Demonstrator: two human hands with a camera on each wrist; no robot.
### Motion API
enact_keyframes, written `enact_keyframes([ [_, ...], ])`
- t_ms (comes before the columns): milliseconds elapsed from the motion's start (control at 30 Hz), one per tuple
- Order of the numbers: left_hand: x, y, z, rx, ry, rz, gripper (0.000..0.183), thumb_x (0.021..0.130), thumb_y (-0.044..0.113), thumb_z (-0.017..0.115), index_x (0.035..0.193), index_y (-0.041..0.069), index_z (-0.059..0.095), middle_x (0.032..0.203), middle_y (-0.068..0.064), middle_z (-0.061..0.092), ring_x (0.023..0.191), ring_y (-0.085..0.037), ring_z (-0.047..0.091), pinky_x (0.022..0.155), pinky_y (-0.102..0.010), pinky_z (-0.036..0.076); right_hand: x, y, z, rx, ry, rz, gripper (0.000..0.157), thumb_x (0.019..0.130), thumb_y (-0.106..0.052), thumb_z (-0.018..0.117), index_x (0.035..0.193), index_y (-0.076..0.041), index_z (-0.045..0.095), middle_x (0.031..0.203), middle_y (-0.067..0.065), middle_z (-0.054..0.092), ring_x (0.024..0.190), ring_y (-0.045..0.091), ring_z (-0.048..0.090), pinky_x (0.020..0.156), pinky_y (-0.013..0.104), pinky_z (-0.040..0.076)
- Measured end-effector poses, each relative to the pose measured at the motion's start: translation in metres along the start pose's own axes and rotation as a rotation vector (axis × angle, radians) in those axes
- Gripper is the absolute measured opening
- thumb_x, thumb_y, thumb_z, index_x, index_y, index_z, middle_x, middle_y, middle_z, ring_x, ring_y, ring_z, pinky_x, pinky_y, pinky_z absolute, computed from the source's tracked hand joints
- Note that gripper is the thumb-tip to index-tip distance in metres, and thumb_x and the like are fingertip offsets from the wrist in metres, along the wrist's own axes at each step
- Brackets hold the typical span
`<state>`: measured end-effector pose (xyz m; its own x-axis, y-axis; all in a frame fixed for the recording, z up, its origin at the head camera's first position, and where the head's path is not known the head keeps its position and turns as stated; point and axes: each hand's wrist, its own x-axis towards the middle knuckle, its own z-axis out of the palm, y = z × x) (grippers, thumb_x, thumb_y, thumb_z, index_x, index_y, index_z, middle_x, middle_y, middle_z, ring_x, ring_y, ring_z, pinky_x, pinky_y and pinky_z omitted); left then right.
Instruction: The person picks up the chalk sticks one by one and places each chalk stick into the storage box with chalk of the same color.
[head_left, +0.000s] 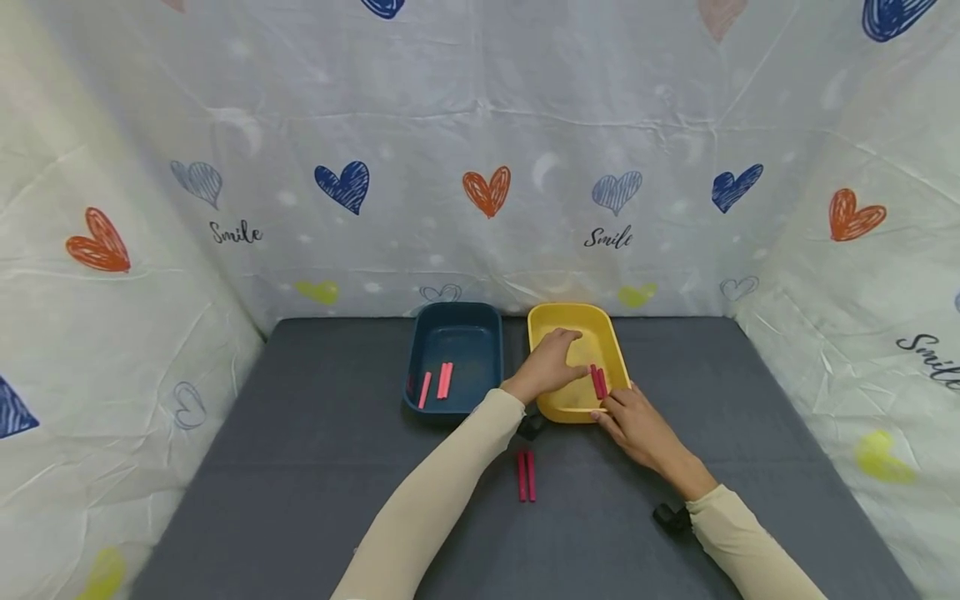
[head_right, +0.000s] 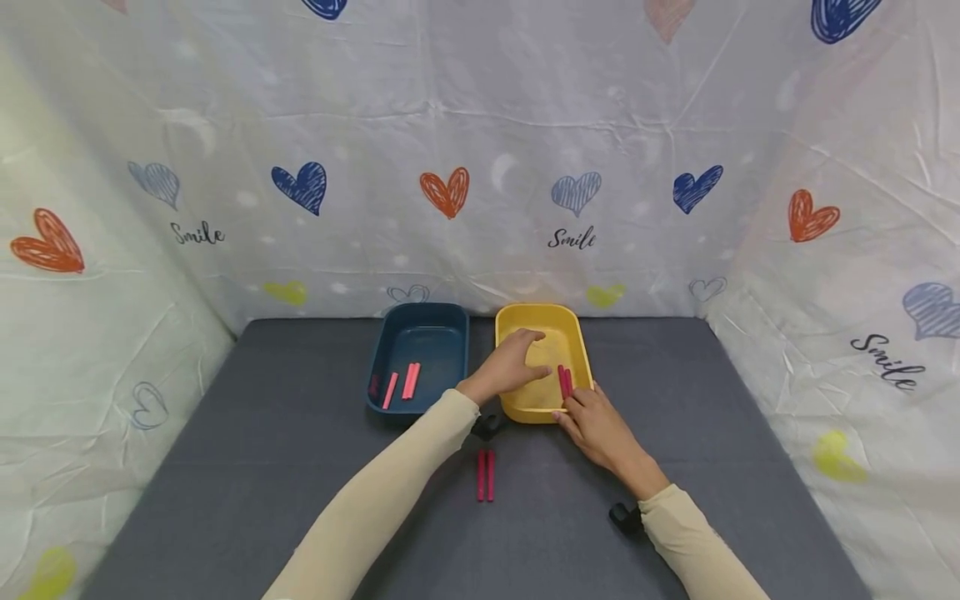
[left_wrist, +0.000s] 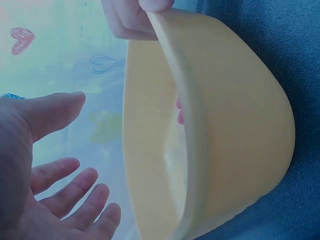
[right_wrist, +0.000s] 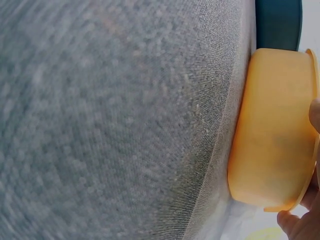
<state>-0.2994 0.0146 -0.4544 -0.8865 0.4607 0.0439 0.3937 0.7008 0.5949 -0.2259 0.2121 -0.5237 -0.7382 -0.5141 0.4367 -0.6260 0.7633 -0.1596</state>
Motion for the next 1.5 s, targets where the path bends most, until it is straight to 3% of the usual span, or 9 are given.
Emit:
enact_keyframes([
  [200, -0.015, 0.002, -0.002, 0.004, 0.041, 0.026, 0.064, 0.093, 0.037, 0.066, 0.148, 0.013, 0.043, 0.152, -0.007, 0.043, 0.138, -0.023, 0.044, 0.112, -0.040, 0.042, -0.002, 0.000, 0.002, -0.005, 0.003, 0.004, 0.015, 0.093, -0.025, 0.067, 0.085, -0.013, 0.063, 0.083, 0.000, 0.056, 0.078, 0.017, 0.053, 0.095, 0.051, 0.044],
  [700, -0.060, -0.002, -0.010, 0.015, 0.153, 0.165, 0.057, 0.094, 0.034, 0.066, 0.143, 0.010, 0.048, 0.146, -0.006, 0.047, 0.135, -0.024, 0.046, 0.111, -0.040, 0.043, -0.001, -0.001, 0.003, -0.004, 0.008, 0.008, 0.016, 0.093, -0.026, 0.067, 0.085, -0.012, 0.063, 0.086, 0.002, 0.058, 0.082, 0.021, 0.056, 0.103, 0.058, 0.042],
  [1000, -0.083, -0.013, -0.005, 0.001, 0.199, 0.160, 0.050, 0.093, 0.033, 0.066, 0.136, 0.012, 0.054, 0.141, -0.004, 0.051, 0.132, -0.022, 0.044, 0.110, -0.041, 0.043, -0.002, -0.001, 0.002, -0.001, 0.003, 0.010, 0.016, 0.093, -0.025, 0.067, 0.085, -0.012, 0.063, 0.087, 0.003, 0.059, 0.083, 0.021, 0.058, 0.103, 0.061, 0.041],
  [1233, -0.104, -0.020, -0.003, -0.008, 0.228, 0.174, 0.055, 0.093, 0.032, 0.068, 0.141, 0.012, 0.049, 0.142, -0.005, 0.049, 0.134, -0.023, 0.043, 0.110, -0.043, 0.043, -0.002, -0.002, 0.002, -0.001, -0.013, 0.029, 0.016, 0.094, -0.027, 0.066, 0.086, -0.014, 0.063, 0.089, 0.003, 0.059, 0.087, 0.023, 0.058, 0.103, 0.063, 0.040],
  [1500, -0.134, -0.027, -0.001, -0.011, 0.186, 0.140, 0.064, 0.092, 0.034, 0.069, 0.147, 0.014, 0.043, 0.144, -0.004, 0.047, 0.133, -0.021, 0.042, 0.108, -0.043, 0.045, -0.003, -0.002, 0.002, -0.001, -0.024, 0.029, 0.015, 0.094, -0.026, 0.065, 0.086, -0.014, 0.063, 0.088, 0.002, 0.058, 0.086, 0.021, 0.057, 0.104, 0.063, 0.039],
])
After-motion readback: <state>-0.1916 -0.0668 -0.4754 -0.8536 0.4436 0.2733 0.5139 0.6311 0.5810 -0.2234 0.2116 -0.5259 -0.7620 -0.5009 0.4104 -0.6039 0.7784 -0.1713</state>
